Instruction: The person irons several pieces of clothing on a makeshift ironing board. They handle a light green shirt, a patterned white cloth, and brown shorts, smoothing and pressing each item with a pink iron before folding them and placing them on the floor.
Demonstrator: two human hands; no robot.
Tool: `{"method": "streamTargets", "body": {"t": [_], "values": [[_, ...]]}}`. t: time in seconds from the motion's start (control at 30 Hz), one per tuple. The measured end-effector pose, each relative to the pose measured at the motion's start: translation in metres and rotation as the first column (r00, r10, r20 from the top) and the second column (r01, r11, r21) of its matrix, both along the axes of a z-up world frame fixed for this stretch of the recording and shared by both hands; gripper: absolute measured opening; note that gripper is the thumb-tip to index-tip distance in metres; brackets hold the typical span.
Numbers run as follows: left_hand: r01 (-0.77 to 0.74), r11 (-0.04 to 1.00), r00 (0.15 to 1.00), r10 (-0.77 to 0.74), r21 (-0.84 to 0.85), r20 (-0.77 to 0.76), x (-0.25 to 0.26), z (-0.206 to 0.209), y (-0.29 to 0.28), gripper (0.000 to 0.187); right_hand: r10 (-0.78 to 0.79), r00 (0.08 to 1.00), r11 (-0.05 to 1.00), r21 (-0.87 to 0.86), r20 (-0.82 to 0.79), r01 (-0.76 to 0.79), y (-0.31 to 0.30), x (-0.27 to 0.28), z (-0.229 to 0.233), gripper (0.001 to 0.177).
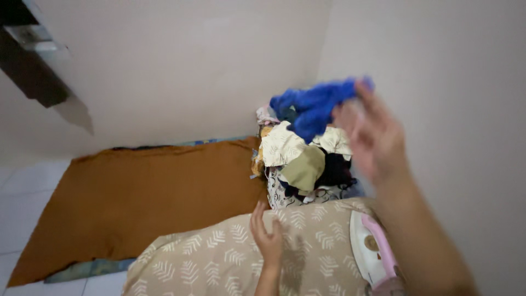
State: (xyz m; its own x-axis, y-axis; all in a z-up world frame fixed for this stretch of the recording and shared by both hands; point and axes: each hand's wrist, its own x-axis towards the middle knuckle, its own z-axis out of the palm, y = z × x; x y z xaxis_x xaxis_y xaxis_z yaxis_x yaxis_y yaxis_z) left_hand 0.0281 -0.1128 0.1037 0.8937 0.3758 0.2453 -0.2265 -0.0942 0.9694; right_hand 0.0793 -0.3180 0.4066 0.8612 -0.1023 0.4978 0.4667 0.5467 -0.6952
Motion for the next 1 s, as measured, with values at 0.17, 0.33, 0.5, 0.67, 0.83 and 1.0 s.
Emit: {"method": "streamTargets", "body": {"t": [0.17,0.33,0.5,0.67,0.83,1.0], "values": [[-0.167,0.926,0.843,-0.044,0.339,0.536,-0.05,0.088,0.004,0.064,0.345,0.913,0.939,0.07,-0.218,-0.338,0.079,-0.148,-0.122,0.082],[0.152,0.987,0.988,-0.152,0.055,-0.002,-0.071,0.078,0.021,0.029,-0.156,0.944,0.847,-0.532,-0.289,-0.023,0.082,-0.175,-0.233,0.078],[0.216,0.975,0.962,-0.222,-0.053,-0.159,-0.083,0.102,0.021,0.017,-0.362,0.889,0.734,-0.673,-0.28,0.088,0.07,-0.165,-0.29,0.089],[0.217,0.971,0.947,-0.233,0.095,0.223,-0.108,0.177,0.019,0.014,-0.598,0.786,0.249,-0.895,0.16,0.371,0.069,-0.134,-0.311,0.06],[0.392,0.872,0.913,-0.408,-0.293,0.007,-0.137,0.219,0.051,0.019,-0.634,0.744,0.377,-0.755,0.211,0.536,0.056,-0.121,-0.317,0.026],[0.277,0.812,0.958,-0.273,-0.514,0.085,-0.132,0.189,0.102,0.025,-0.445,0.747,0.868,-0.444,-0.494,0.223,-0.021,-0.143,-0.293,0.021]]}}
